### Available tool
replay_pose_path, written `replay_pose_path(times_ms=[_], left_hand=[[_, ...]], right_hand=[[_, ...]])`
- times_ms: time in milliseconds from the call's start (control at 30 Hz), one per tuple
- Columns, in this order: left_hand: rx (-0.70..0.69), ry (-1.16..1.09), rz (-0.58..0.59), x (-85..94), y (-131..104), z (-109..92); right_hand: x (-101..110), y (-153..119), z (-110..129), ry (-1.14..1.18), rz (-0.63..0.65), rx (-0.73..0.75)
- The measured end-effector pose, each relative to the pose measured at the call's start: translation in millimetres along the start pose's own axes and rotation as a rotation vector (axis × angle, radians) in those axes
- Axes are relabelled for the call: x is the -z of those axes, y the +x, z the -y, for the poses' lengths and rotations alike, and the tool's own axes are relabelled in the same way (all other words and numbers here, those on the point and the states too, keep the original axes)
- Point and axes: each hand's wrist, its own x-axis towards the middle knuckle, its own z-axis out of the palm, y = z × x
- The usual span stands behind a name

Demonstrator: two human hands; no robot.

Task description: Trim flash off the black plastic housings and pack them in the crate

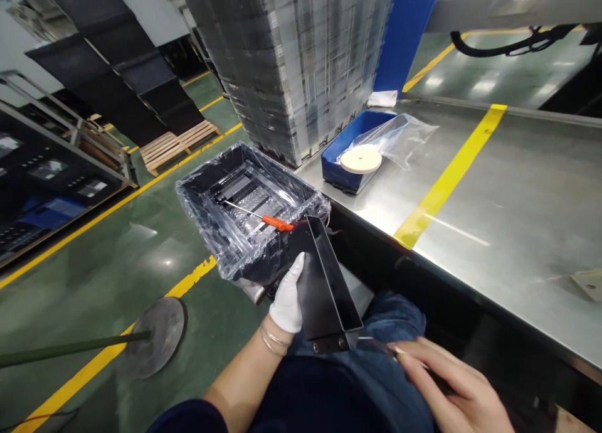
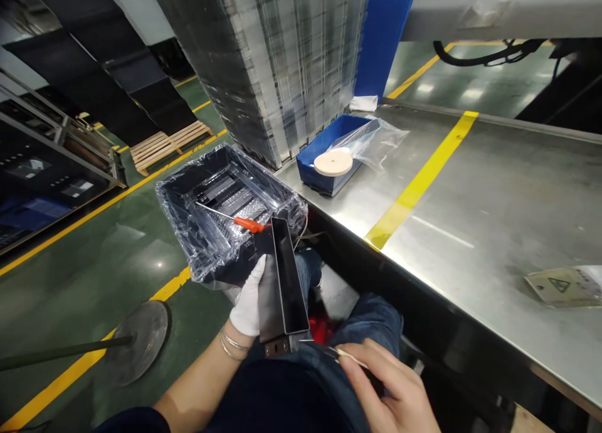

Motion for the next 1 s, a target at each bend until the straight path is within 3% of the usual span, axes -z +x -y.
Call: replay_pose_path(times_ms=[200,367,500,567,767,933,1000], left_hand=[[-0.026,0.013,-0.067,-1.4,-2,2],[-0.06,0.0,-0.099,0.0,0,5],[-0.061,0.006,-0.142,1.1,0,3],[-0.069,0.003,-0.104,4.9,1,4],[-0.209,0.19,0.077,11.7,7,26],[-0.23,0.299,0.31,-2.6,1,41],[-0.229,0.327,0.341,-0.6,-2,43]], right_hand=[[-8,-3,-2,0.124,0.211,-0.05],[-8,-3,3,0.149,0.156,-0.092],[-5,-3,7,0.191,0.279,-0.141],[-5,0,4,0.194,0.216,-0.187],[-29,32,-15,0.232,-0.203,-0.411],[-54,58,-16,0.278,-0.3,-0.387],[-57,62,-14,0.289,-0.323,-0.353]])
